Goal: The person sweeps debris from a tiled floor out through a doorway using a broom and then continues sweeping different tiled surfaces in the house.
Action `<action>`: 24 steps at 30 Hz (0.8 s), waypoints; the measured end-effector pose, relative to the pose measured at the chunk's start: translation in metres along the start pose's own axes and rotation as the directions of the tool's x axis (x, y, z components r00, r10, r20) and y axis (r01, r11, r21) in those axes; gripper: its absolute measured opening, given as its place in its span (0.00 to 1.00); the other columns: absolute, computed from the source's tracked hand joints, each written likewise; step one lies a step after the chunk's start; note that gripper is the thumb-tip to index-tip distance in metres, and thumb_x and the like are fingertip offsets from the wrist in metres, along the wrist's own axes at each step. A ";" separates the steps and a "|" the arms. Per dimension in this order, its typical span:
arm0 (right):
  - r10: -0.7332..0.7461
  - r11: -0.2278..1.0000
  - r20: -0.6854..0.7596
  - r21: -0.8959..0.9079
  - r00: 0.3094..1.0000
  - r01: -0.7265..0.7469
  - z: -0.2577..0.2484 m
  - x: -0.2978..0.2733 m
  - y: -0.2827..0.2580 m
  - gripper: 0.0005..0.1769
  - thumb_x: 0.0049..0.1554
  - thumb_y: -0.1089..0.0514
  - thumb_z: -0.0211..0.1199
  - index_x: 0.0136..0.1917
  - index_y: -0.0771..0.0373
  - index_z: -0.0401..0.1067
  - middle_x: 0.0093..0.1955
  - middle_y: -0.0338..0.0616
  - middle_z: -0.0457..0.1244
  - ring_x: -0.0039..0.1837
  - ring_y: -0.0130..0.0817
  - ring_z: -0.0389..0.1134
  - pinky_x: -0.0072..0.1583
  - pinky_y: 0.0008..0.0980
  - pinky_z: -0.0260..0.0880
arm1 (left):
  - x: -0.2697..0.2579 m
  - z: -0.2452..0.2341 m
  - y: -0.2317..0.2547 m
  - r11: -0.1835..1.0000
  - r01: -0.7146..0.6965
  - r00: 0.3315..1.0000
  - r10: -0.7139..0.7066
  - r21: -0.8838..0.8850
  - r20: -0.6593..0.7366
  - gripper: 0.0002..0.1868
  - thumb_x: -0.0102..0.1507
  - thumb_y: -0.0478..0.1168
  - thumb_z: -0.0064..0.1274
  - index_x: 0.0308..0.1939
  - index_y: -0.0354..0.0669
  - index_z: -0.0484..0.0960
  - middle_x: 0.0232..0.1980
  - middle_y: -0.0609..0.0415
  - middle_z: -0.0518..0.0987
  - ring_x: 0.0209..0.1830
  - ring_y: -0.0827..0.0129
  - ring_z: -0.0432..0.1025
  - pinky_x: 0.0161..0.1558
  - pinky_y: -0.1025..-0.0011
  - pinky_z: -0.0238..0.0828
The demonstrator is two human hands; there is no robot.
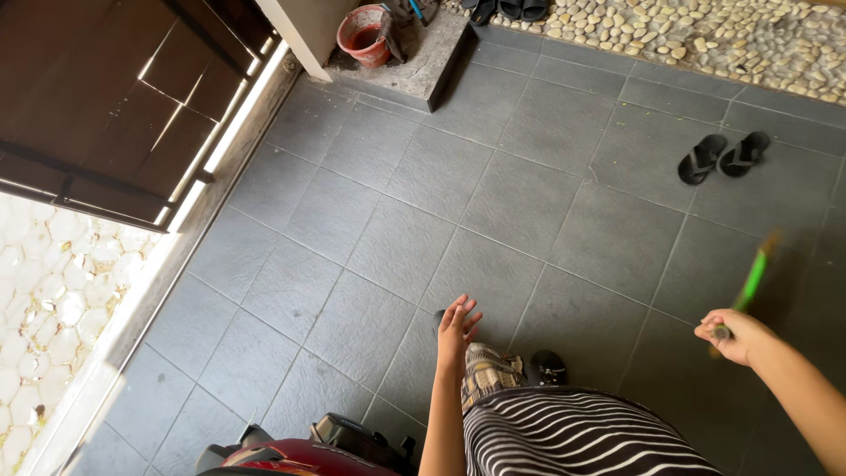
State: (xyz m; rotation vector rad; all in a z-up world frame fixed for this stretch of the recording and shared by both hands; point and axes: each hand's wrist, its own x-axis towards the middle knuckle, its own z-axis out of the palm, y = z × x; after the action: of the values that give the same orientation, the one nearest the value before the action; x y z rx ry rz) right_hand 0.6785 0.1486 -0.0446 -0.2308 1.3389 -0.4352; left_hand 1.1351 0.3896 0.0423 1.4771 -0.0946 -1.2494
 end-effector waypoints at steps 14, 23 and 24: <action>0.321 0.946 0.239 -0.119 0.916 -0.301 0.401 0.098 0.180 0.17 0.48 0.73 0.48 0.24 0.59 0.51 0.24 0.38 0.48 0.27 0.29 0.52 0.30 0.25 0.54 | 0.080 -0.167 0.095 0.998 -0.020 0.982 0.008 -0.061 -0.189 0.22 0.66 0.51 0.40 0.63 0.54 0.72 0.60 0.61 0.77 0.56 0.70 0.71 0.60 0.66 0.62; 0.265 0.963 0.501 -0.104 0.824 -0.247 0.437 0.084 0.052 0.08 0.54 0.67 0.53 0.46 0.69 0.56 0.25 0.30 0.48 0.20 0.13 0.44 0.18 0.12 0.40 | 0.152 -0.201 0.180 0.996 -0.082 0.989 0.080 -0.017 -0.122 0.22 0.66 0.51 0.41 0.63 0.52 0.71 0.61 0.59 0.76 0.58 0.69 0.71 0.60 0.65 0.62; 0.236 0.964 0.549 -0.026 0.802 -0.266 0.431 0.072 0.040 0.10 0.56 0.67 0.54 0.47 0.69 0.54 0.26 0.29 0.49 0.20 0.11 0.44 0.18 0.11 0.41 | 0.158 -0.200 0.188 0.996 -0.092 0.990 0.091 -0.006 -0.106 0.22 0.66 0.51 0.40 0.63 0.52 0.71 0.61 0.59 0.76 0.58 0.68 0.71 0.60 0.65 0.62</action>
State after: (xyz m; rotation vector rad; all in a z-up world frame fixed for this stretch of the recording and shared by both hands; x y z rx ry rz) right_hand 1.1159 0.1167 -0.0286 -0.1158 0.7707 -0.1546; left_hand 1.4502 0.3534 0.0446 1.5098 -0.0837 -1.0948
